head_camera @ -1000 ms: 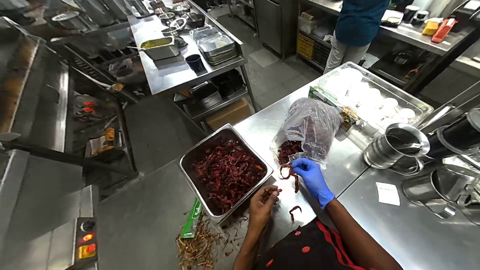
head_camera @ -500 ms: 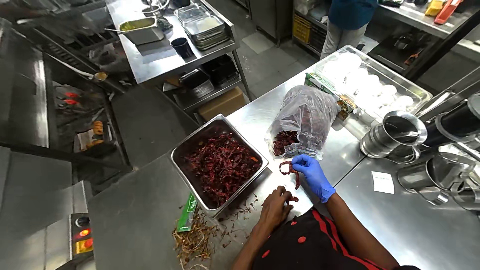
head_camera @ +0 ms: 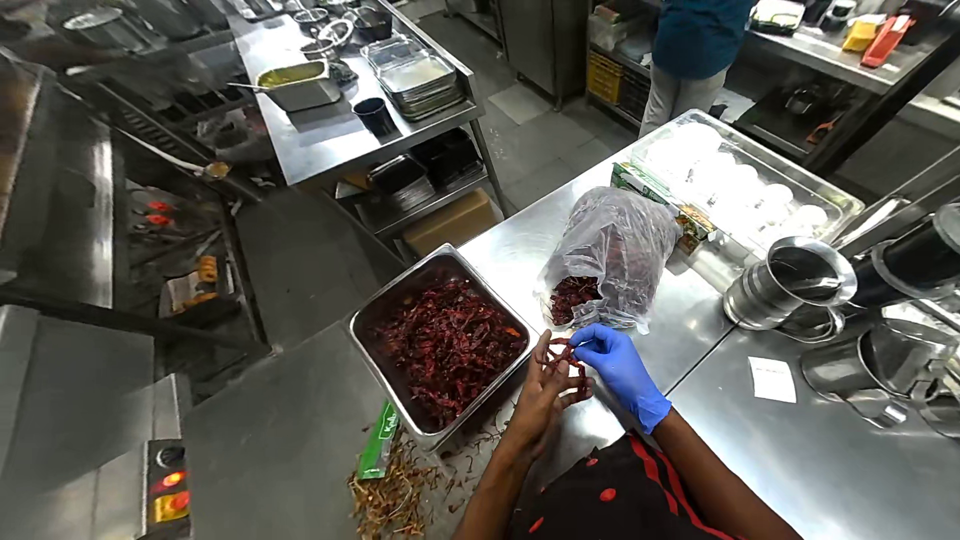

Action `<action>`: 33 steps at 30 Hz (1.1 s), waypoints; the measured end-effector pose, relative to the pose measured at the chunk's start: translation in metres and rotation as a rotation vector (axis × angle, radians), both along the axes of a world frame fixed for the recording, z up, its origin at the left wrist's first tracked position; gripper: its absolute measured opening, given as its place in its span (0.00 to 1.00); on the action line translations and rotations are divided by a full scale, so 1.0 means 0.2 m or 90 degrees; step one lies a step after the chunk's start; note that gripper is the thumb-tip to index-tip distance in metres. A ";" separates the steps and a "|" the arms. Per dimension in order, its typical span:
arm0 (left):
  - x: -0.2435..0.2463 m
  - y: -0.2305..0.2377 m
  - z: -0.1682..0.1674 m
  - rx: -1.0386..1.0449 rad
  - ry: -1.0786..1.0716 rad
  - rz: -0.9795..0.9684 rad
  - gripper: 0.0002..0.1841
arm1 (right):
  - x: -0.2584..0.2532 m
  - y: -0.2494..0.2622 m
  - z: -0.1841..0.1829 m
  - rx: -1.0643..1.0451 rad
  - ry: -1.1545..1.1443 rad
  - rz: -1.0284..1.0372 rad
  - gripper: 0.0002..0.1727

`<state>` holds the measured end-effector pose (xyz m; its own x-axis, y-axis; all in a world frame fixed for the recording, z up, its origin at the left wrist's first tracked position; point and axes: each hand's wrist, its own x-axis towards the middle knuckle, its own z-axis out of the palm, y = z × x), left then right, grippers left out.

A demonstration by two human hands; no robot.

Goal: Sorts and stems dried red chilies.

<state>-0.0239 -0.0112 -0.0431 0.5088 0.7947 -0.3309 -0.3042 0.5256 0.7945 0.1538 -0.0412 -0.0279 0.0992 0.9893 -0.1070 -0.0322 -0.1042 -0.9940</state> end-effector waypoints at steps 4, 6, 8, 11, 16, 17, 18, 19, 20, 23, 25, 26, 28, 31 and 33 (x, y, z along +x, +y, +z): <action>0.01 0.01 0.00 -0.099 0.008 0.041 0.24 | 0.01 0.03 0.01 0.014 -0.051 0.025 0.13; 0.00 0.02 -0.01 -0.123 0.000 0.044 0.23 | 0.04 0.05 0.00 0.024 -0.061 0.051 0.18; -0.02 0.02 -0.02 -0.125 -0.002 0.045 0.24 | 0.05 0.06 -0.02 0.026 -0.064 0.068 0.19; -0.03 0.03 -0.01 -0.112 -0.022 0.060 0.22 | 0.03 0.06 -0.02 0.018 -0.081 0.078 0.18; -0.02 0.03 0.01 -0.030 0.034 0.074 0.23 | 0.01 0.07 -0.01 0.033 -0.112 0.087 0.16; -0.01 0.03 0.01 -0.003 0.060 0.076 0.24 | 0.01 0.08 -0.01 0.045 -0.126 0.087 0.15; -0.01 0.04 0.01 0.024 0.086 0.079 0.25 | 0.01 0.08 -0.02 0.061 -0.142 0.089 0.15; 0.00 0.04 0.01 0.047 0.108 0.083 0.24 | 0.00 0.08 -0.02 0.076 -0.155 0.091 0.14; 0.00 0.04 0.00 0.065 0.117 0.090 0.21 | 0.00 0.08 -0.01 0.093 -0.167 0.092 0.14; 0.01 0.05 0.00 0.046 0.089 0.103 0.10 | 0.00 0.08 0.00 0.108 -0.179 0.100 0.15; 0.02 0.05 0.00 -0.005 0.042 0.116 0.08 | 0.02 0.08 0.01 0.092 -0.142 0.122 0.18; 0.02 0.06 0.01 -0.027 0.017 0.117 0.08 | 0.03 0.08 0.02 0.081 -0.116 0.132 0.20; 0.00 0.07 0.02 -0.055 -0.018 0.116 0.07 | 0.03 0.08 0.02 0.062 -0.079 0.139 0.21; -0.01 0.07 0.01 -0.067 -0.033 0.113 0.07 | 0.03 0.07 0.02 0.050 -0.083 0.120 0.20; -0.01 0.07 0.01 -0.060 -0.033 0.114 0.07 | 0.03 0.07 0.01 0.051 -0.107 0.099 0.18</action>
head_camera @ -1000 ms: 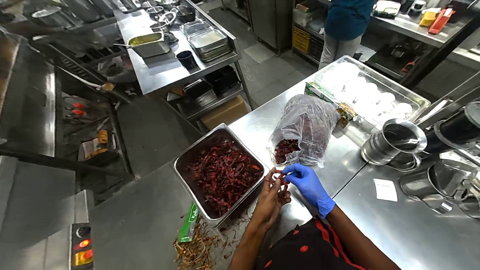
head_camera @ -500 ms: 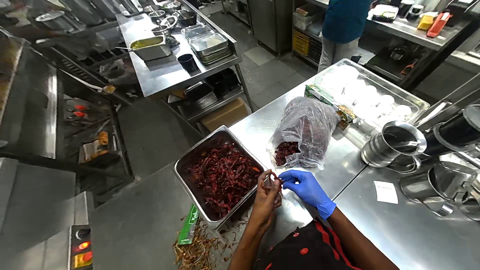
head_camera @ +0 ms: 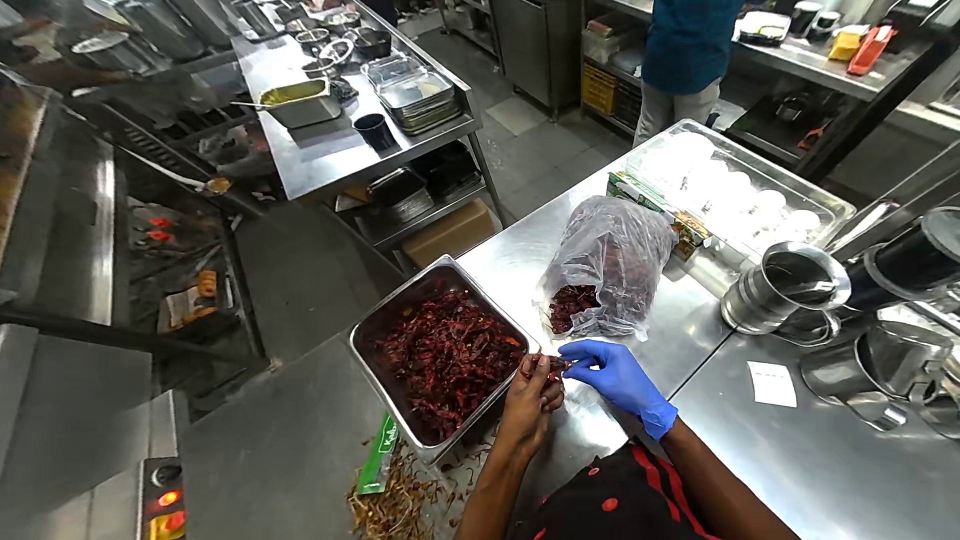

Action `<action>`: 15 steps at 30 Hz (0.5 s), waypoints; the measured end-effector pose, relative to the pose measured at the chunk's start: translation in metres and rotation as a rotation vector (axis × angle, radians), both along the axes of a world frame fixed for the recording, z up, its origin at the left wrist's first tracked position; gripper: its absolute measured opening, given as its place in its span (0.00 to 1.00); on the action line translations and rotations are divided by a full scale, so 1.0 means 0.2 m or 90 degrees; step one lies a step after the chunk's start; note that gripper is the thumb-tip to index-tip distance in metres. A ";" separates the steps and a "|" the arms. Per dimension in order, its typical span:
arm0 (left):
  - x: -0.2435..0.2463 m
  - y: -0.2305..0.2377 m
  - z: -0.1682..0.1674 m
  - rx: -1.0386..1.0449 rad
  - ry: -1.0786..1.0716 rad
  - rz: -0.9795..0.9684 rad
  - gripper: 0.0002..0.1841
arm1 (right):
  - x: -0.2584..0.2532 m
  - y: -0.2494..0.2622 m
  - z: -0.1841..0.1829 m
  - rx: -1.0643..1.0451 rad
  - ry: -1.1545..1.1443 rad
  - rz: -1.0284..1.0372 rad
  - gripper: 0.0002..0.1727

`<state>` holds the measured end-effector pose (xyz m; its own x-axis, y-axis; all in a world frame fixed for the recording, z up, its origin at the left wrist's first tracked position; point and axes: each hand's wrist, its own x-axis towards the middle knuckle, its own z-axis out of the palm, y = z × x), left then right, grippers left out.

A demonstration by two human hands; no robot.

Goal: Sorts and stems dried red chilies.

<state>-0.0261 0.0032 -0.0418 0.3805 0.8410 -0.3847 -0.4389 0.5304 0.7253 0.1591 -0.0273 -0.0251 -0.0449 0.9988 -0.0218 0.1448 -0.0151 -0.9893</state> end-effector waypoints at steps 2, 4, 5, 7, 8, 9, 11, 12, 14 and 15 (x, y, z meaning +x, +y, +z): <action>0.00 0.00 0.00 0.007 0.003 0.002 0.07 | 0.00 0.00 0.00 0.003 -0.010 -0.016 0.17; 0.00 0.01 0.00 0.013 -0.002 0.000 0.08 | 0.01 0.01 0.00 0.004 -0.007 -0.025 0.15; 0.00 0.01 -0.01 0.012 -0.008 -0.002 0.08 | 0.01 0.01 0.00 0.003 -0.008 -0.029 0.14; 0.01 0.01 -0.01 0.006 -0.019 -0.012 0.07 | 0.02 0.02 0.00 -0.002 -0.012 -0.023 0.13; 0.00 0.00 -0.01 0.004 -0.023 -0.015 0.07 | 0.02 0.02 -0.01 0.001 -0.005 -0.016 0.12; -0.01 -0.01 -0.01 0.007 -0.027 -0.018 0.07 | 0.02 0.03 -0.03 0.013 0.008 -0.008 0.12; -0.01 -0.02 -0.01 0.016 -0.033 -0.016 0.07 | 0.02 0.04 -0.10 0.072 0.041 0.005 0.09; 0.00 -0.03 0.00 0.015 -0.035 -0.010 0.07 | 0.02 0.04 -0.12 0.103 0.053 0.006 0.08; 0.02 -0.03 0.02 0.026 -0.032 -0.028 0.09 | 0.03 0.05 -0.12 0.138 0.066 -0.003 0.07; 0.01 -0.03 0.02 0.038 -0.030 -0.045 0.10 | 0.03 0.05 -0.13 0.145 0.067 -0.006 0.07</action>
<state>-0.0231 -0.0032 -0.0380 0.4559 0.8326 -0.3146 -0.4367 0.5173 0.7360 0.1660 -0.0171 -0.0503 -0.0263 0.9777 0.2083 0.0419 0.2092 -0.9770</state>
